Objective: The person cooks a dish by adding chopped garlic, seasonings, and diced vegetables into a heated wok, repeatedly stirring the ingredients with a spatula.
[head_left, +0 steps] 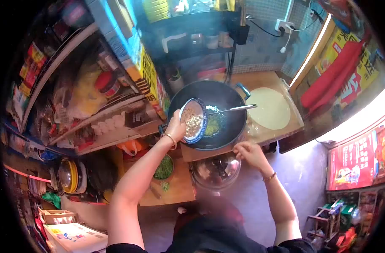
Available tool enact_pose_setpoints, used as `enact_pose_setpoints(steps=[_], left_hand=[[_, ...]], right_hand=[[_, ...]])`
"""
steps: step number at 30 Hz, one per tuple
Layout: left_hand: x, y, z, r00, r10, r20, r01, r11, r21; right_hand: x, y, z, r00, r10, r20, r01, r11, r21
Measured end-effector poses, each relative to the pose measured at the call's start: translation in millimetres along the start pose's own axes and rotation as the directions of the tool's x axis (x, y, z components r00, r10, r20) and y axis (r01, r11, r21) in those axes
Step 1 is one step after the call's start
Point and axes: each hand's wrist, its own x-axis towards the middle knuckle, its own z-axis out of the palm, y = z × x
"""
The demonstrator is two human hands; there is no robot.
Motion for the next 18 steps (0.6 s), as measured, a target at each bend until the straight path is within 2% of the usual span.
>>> enact_pose_setpoints(steps=[1, 3, 4, 5, 7, 8, 9, 11, 13, 15, 16, 17, 18], left_hand=[[10, 2, 9, 0.999, 0.033, -0.032, -0.030, 0.996, 0.083], [20, 12, 30, 0.994, -0.031, -0.102, 0.057, 0.963, 0.263], [18, 16, 35, 0.993, 0.064, -0.098, -0.025, 0.936, 0.351], [19, 20, 38, 0.994, 0.064, -0.084, -0.030, 0.933, 0.357], [17, 32, 39, 0.967, 0.254, -0.004, -0.212, 0.815, 0.540], [14, 37, 37, 0.965, 0.260, 0.043, -0.233, 0.766, 0.600], [12, 41, 34, 0.965, 0.259, 0.049, -0.235, 0.764, 0.601], [8, 43, 27, 0.900, 0.429, 0.073, -0.362, 0.645, 0.673], [7, 40, 15, 0.896, 0.442, 0.051, -0.351, 0.632, 0.690], [5, 34, -4, 0.920, 0.376, -0.114, -0.249, 0.783, 0.570], [5, 25, -12, 0.923, 0.301, -0.240, -0.210, 0.916, 0.341], [7, 7, -17, 0.890, 0.314, -0.332, -0.224, 0.933, 0.281], [7, -11, -20, 0.947, 0.061, -0.314, -0.150, 0.952, -0.267]], right_hand=[[-5, 9, -2, 1.000, -0.023, -0.018, 0.024, 0.998, 0.051], [-19, 15, -9, 0.999, 0.025, -0.045, -0.023, 0.999, 0.034], [-24, 21, -11, 0.998, 0.031, -0.050, -0.029, 0.998, 0.049], [-29, 26, -14, 0.997, 0.015, -0.077, -0.011, 0.998, 0.054], [-36, 39, -21, 0.994, 0.005, -0.110, 0.003, 0.998, 0.070], [-38, 46, -22, 0.991, 0.037, -0.131, -0.030, 0.998, 0.057], [-38, 53, -24, 0.987, 0.064, -0.149, -0.058, 0.997, 0.042], [-38, 62, -23, 0.986, 0.060, -0.155, -0.066, 0.997, -0.032], [-41, 55, -16, 0.981, 0.056, -0.186, -0.065, 0.997, -0.042], [-44, 38, -4, 0.981, 0.040, -0.192, -0.054, 0.996, -0.066], [-43, 26, 0, 0.980, 0.025, -0.197, -0.044, 0.995, -0.092], [-39, 11, 7, 0.982, 0.008, -0.191, -0.030, 0.993, -0.114], [-33, -7, 17, 0.962, -0.212, -0.172, 0.169, 0.957, -0.234]])
